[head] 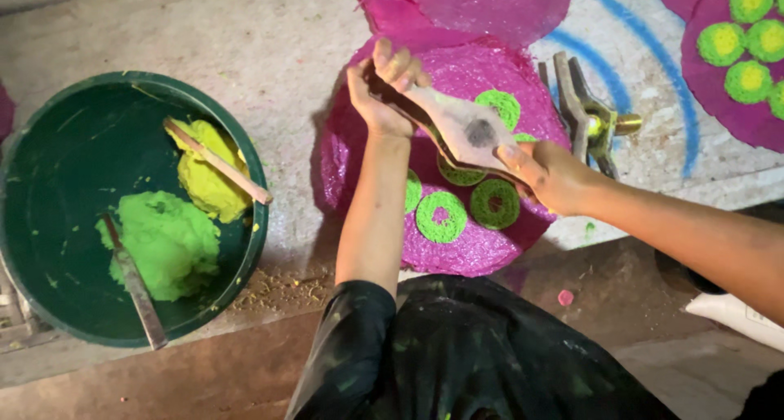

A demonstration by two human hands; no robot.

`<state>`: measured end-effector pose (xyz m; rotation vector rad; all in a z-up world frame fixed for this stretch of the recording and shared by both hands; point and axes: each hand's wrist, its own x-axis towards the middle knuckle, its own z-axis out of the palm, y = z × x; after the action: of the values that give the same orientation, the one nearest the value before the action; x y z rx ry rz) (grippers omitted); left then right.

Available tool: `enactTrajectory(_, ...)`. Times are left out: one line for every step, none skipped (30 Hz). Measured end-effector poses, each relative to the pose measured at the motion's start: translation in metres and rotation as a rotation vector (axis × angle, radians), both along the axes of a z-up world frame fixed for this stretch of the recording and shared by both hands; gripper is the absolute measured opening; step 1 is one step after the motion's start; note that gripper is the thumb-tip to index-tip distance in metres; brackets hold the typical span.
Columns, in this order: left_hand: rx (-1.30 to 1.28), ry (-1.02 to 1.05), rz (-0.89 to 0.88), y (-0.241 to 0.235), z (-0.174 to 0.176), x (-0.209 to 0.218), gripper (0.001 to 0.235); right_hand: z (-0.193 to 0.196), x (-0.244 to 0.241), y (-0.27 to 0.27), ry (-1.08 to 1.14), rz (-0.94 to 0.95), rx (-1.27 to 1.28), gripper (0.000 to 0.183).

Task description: The person prepares colored dough by hand, scraping green and yellow paste from a bowl using wooden spatulas and placing it onto pink circular mats to create ring-shaped food items.

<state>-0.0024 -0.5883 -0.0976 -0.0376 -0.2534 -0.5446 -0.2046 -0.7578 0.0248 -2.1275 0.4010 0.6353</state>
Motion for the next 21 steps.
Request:
enactTrajectory(-0.032, 0.022, -0.019, 0.0, -0.004, -0.004, 0.024, -0.001, -0.002, 0.0, 0.04, -0.003, 0.007, 0.064)
enactTrajectory(-0.065, 0.044, -0.039, -0.001, -0.007, -0.009, 0.024, -0.001, -0.005, -0.003, 0.08, -0.007, 0.014, 0.069)
enactTrajectory(-0.081, 0.058, -0.05, -0.004, -0.011, -0.015, 0.026, -0.001, -0.009, -0.008, 0.12, -0.011, 0.019, 0.074)
enactTrajectory(-0.097, 0.071, -0.061, -0.009, -0.013, -0.024, 0.028, -0.002, -0.012, -0.014, 0.158, 0.002, -0.044, 0.075)
enactTrajectory(-0.113, 0.085, -0.075, -0.014, -0.013, -0.032, 0.03, -0.003, -0.016, -0.021, 0.196, 0.013, -0.109, 0.076)
enactTrajectory(-0.034, 0.058, -0.091, -0.018, -0.012, -0.036, 0.031, -0.005, -0.021, -0.031, 0.232, 0.024, -0.173, 0.077)
enactTrajectory(0.044, 0.03, -0.109, -0.024, -0.009, -0.04, 0.034, -0.006, -0.027, -0.042, 0.188, 0.013, -0.162, 0.079)
enactTrajectory(0.122, 0.003, -0.127, -0.027, -0.006, -0.042, 0.036, -0.006, -0.033, -0.055, 0.144, 0.003, -0.151, 0.082)
enactTrajectory(0.392, -0.083, -0.14, -0.025, -0.002, -0.043, 0.04, -0.006, -0.039, -0.069, 0.097, -0.006, -0.141, 0.084)
enactTrajectory(0.661, -0.169, -0.15, -0.02, 0.002, -0.043, 0.045, -0.003, -0.05, -0.082, 0.069, -0.079, -0.092, 0.085)
enactTrajectory(0.932, -0.255, -0.158, -0.015, 0.008, -0.043, 0.051, 0.0, -0.064, -0.091, 0.042, -0.153, -0.041, 0.087)
enactTrajectory(1.119, -0.467, -0.168, -0.008, 0.013, -0.046, 0.05, 0.001, -0.075, -0.096, 0.014, -0.228, 0.011, 0.088)
enactTrajectory(1.299, -0.688, -0.179, 0.004, 0.018, -0.054, 0.058, 0.0, -0.085, -0.097, -0.058, -0.282, 0.095, 0.09)
enactTrajectory(1.473, -0.914, -0.186, 0.013, 0.023, -0.065, 0.072, 0.0, -0.095, -0.098, -0.132, -0.336, 0.179, 0.092)
enactTrajectory(1.571, -1.106, -0.131, 0.016, 0.028, -0.074, 0.083, 0.001, -0.102, -0.097, -0.204, -0.387, 0.266, 0.094)
enactTrajectory(1.66, -1.301, -0.072, 0.019, 0.031, -0.081, 0.095, 0.001, -0.107, -0.093, -0.26, -0.421, 0.348, 0.096)
enactTrajectory(1.743, -1.502, -0.005, 0.022, 0.035, -0.086, 0.107, 0.002, -0.11, -0.088, -0.319, -0.453, 0.431, 0.098)
enactTrajectory(1.787, -1.519, -0.037, 0.024, 0.037, -0.092, 0.108, 0.004, -0.111, -0.082, -0.378, -0.484, 0.514, 0.101)
enactTrajectory(1.831, -1.534, -0.071, 0.026, 0.04, -0.098, 0.109, 0.006, -0.112, -0.077, -0.394, -0.503, 0.538, 0.101)
enactTrajectory(1.875, -1.549, -0.105, 0.027, 0.043, -0.1, 0.11, 0.007, -0.112, -0.07, -0.411, -0.522, 0.562, 0.103)
enactTrajectory(1.86, -1.515, -0.111, 0.027, 0.046, -0.099, 0.11, 0.01, -0.113, -0.066, -0.426, -0.54, 0.585, 0.106)
